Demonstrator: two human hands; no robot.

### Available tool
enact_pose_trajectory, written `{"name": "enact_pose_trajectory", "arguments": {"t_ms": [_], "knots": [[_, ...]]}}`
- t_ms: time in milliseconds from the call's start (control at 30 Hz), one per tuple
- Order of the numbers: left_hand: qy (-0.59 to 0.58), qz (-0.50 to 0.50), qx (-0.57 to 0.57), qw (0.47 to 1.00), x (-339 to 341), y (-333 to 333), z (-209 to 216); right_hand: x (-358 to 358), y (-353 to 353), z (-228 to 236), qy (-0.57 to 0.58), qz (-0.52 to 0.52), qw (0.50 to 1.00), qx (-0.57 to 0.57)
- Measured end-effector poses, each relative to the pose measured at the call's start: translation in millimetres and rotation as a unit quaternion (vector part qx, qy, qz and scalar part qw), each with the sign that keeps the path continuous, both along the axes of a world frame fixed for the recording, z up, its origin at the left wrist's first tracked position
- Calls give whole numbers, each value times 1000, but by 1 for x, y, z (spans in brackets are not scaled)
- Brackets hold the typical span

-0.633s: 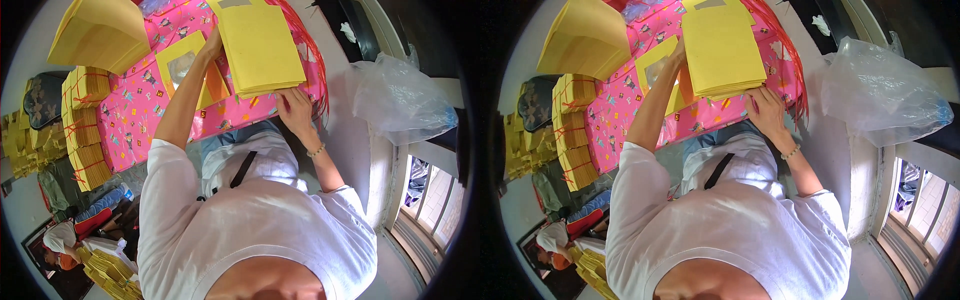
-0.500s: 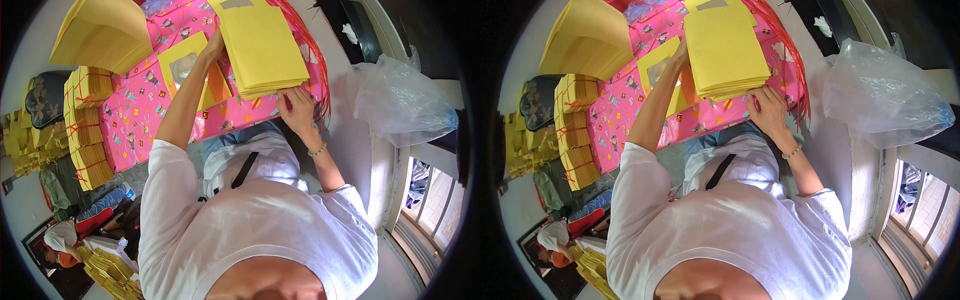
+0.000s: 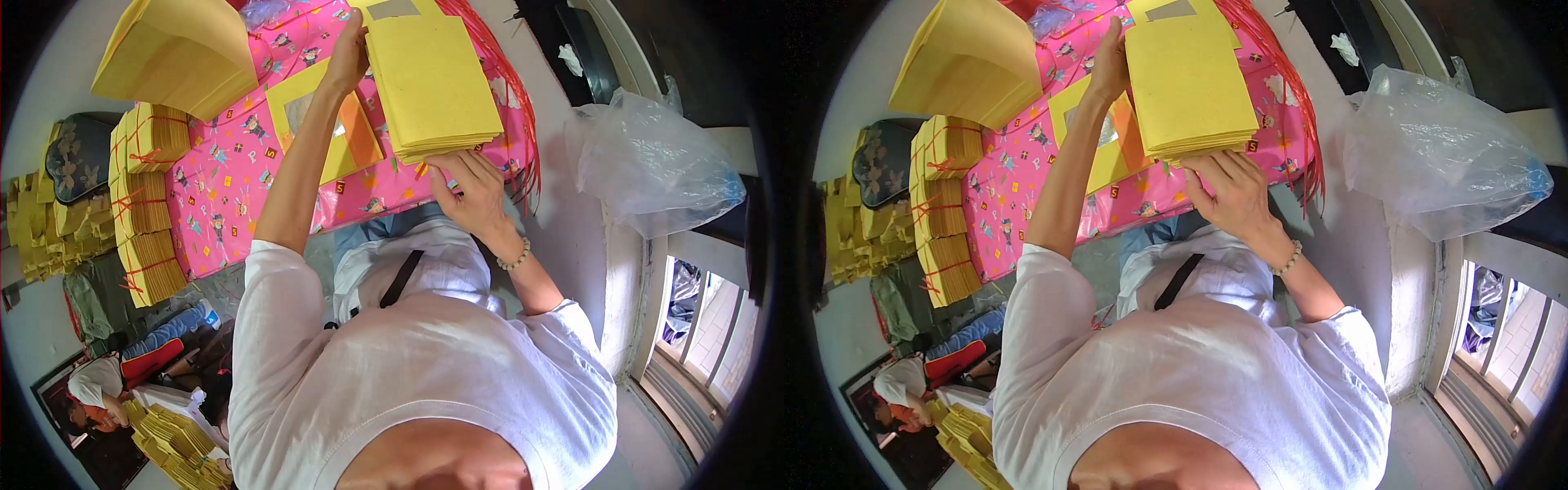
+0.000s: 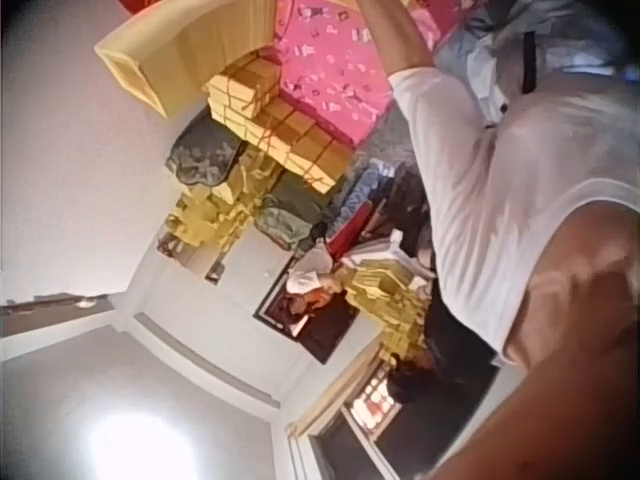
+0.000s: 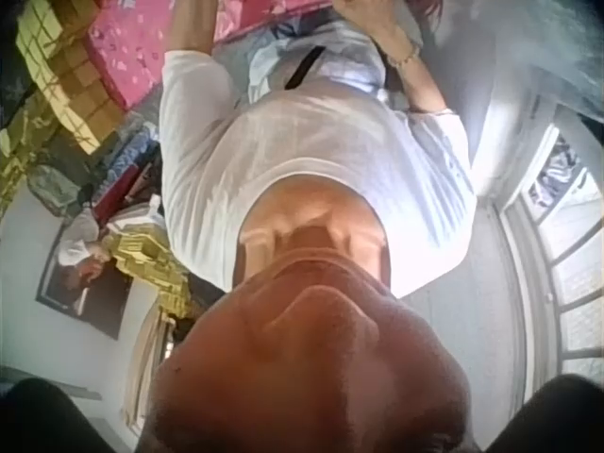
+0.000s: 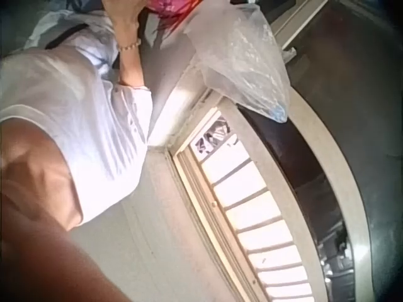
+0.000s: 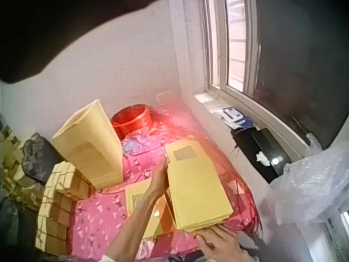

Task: Folding and stacking sheets of joss paper.

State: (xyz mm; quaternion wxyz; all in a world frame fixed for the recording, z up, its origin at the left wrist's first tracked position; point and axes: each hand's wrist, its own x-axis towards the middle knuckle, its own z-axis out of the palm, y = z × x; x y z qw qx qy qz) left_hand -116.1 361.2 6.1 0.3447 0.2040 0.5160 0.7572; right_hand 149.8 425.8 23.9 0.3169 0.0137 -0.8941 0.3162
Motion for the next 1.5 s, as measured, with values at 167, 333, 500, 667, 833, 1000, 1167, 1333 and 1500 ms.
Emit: {"name": "enact_pose_trajectory", "arguments": {"t_ms": [167, 333, 500, 667, 833, 1000, 1167, 1333, 1500], "knots": [[35, 21, -18, 999, 13, 0, 5, -10, 1, 1, 19, -1, 1000, 4], [27, 41, -46, 998, 17, 3, 4, -10, 3, -1, 16, -6, 1000, 5], [39, 33, -36, 998, 11, 2, -5, -11, 3, -3, 25, -5, 1000, 3], [122, 47, -41, 991, 6, -1, -3, 10, 2, -12, 84, -30, 994, -64], [222, 170, 6, 960, 48, -13, 9, 14, 35, -14, 77, -160, 955, -239], [139, 169, 70, 973, 100, -18, 30, -43, 79, 3, 8, -21, 887, -461], [183, 160, 91, 966, 99, -13, 19, -79, 92, 0, -76, 103, 855, -502], [186, 160, 68, 967, 101, -14, 17, -84, 81, 0, -128, 144, 821, -538], [184, 152, 51, 970, 103, -14, 17, -84, 81, -4, -142, 144, 794, -573]]}}
